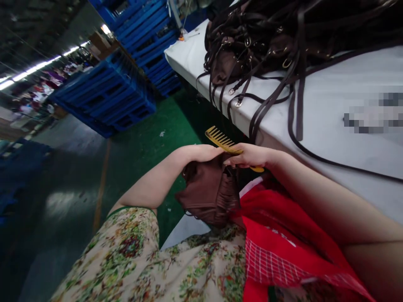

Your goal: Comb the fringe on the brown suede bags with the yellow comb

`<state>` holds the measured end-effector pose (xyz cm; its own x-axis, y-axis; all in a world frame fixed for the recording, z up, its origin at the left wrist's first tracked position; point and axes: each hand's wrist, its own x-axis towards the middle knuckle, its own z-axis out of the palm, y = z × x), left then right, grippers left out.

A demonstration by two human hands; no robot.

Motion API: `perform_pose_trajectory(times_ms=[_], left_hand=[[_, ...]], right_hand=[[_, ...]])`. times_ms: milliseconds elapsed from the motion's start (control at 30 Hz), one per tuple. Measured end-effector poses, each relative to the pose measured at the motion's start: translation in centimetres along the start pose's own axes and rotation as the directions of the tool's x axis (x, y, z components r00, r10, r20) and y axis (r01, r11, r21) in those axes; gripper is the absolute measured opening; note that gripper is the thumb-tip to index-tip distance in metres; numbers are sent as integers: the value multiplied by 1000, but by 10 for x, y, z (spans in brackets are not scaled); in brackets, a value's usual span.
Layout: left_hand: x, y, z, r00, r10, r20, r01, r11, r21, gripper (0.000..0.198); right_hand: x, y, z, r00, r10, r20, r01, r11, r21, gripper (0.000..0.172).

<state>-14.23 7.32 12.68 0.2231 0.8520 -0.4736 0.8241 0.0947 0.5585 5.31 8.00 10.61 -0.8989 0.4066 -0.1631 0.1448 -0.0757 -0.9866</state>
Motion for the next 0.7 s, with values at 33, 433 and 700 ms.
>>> perform_pose_trajectory(times_ms=[33,433,700], left_hand=[[4,2,6,999,-52,-16,54,991,125,24],[42,9,48,789,233,569,-198,972,-124,36],[69,28,26,839,94,536,-220,959,176,46]], right_hand=[[-2,4,-7,998,32,-51,-33,999,-13,24],[-28,51,-36,975,213,-69,-217,975,-55,31],[-23,45,-59,946,178,-271,-198,979,-46,32]])
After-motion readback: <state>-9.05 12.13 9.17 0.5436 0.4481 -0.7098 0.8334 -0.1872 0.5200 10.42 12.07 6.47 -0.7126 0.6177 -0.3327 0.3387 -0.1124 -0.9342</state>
